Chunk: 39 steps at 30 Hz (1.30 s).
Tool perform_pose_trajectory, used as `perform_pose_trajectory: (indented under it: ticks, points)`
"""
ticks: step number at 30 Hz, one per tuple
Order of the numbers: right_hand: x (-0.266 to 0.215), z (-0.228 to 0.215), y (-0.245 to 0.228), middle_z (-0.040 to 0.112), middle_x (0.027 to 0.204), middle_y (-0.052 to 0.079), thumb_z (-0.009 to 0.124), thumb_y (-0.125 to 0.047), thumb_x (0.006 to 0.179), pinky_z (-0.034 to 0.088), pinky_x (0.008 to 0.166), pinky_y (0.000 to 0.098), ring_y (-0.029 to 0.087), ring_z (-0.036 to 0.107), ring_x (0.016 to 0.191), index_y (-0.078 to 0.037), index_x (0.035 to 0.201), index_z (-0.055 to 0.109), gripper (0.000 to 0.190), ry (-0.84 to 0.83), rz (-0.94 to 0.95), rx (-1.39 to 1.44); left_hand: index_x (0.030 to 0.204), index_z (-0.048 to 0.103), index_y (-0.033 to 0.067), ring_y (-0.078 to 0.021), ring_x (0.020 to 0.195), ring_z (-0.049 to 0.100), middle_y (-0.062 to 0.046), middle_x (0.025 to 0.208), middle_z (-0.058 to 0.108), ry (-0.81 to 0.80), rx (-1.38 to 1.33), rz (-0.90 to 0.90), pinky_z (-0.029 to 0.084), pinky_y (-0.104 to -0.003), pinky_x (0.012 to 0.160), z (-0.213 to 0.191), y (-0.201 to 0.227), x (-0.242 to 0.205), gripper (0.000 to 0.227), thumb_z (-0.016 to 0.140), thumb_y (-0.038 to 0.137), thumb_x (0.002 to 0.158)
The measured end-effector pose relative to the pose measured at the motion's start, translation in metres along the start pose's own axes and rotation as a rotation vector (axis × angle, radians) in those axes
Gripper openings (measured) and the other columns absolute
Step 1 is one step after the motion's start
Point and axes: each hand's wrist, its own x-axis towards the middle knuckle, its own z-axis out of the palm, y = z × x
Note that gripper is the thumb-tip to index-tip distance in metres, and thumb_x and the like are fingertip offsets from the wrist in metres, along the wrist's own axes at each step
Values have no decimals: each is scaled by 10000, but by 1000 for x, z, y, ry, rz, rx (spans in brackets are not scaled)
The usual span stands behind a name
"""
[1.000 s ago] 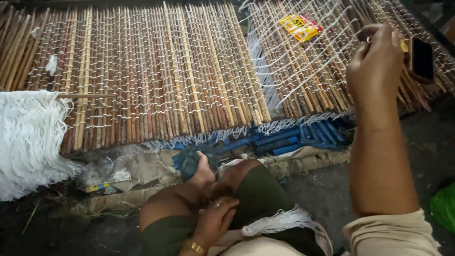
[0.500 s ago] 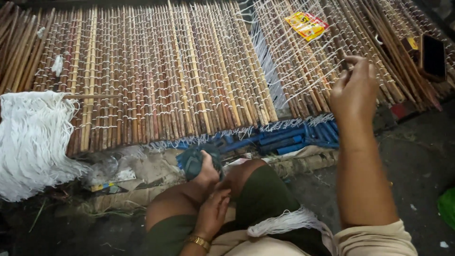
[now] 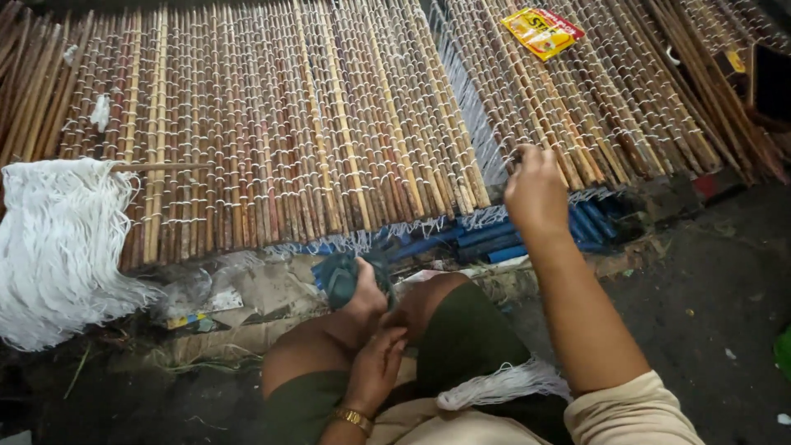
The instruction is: The person ties white strings onto a thin wooden stick using both hands, creating evenly spaced loops. They then place the stick with attached strings onto a rack of similar sticks and repeat the process with another stick.
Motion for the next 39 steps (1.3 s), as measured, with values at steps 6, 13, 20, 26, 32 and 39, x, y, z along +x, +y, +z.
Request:
perform_pose_trajectory:
  ticks: [6,13,20,26,32,39]
  points:
    - [-1,11,-8,558,1308,205,575,8,980,588,647,372,264,653,771,-31,1419,531,443,-42,-67,-103,1221,712,146,-254,1075,736,-81,1186,758,-14,18,-43,559,-384,885,1,-5,2,339,534,324,994]
    - [9,23,-10,671,1294,95,547,-235,1014,483,944,379,239,604,1105,-92,1451,553,460,-137,-191,-446,1204,713,157,-268,1106,723,-66,1215,763,-25,43,-62,544,-411,910,1,-8,3,338,515,342,1002]
    - [20,4,-14,656,1211,135,493,-227,1031,526,844,537,378,582,1114,-229,1370,668,382,-223,-124,-263,1231,711,144,-270,1107,711,-58,1219,761,-44,79,-72,544,-417,913,4,-23,5,386,476,358,1012]
    - [66,9,16,597,1001,151,646,-155,1007,504,736,546,411,541,958,-129,1251,749,266,203,-501,-85,1213,733,137,-225,1093,723,-53,1165,775,-68,32,-137,533,-363,904,3,-24,7,430,470,398,996]
    - [84,-3,5,408,1597,109,553,-324,1025,249,1183,606,354,328,1458,-251,1521,506,504,-162,-259,-134,1181,752,159,-168,996,798,-34,1080,820,-6,-15,-140,607,-323,799,13,-60,5,342,519,294,969]
    - [91,29,22,502,1550,106,543,-224,1008,221,1182,607,318,452,1408,-184,1522,516,516,-82,-346,-179,1139,766,159,-183,987,765,-33,1092,794,-14,63,-183,562,-323,850,14,-55,4,362,491,335,982]
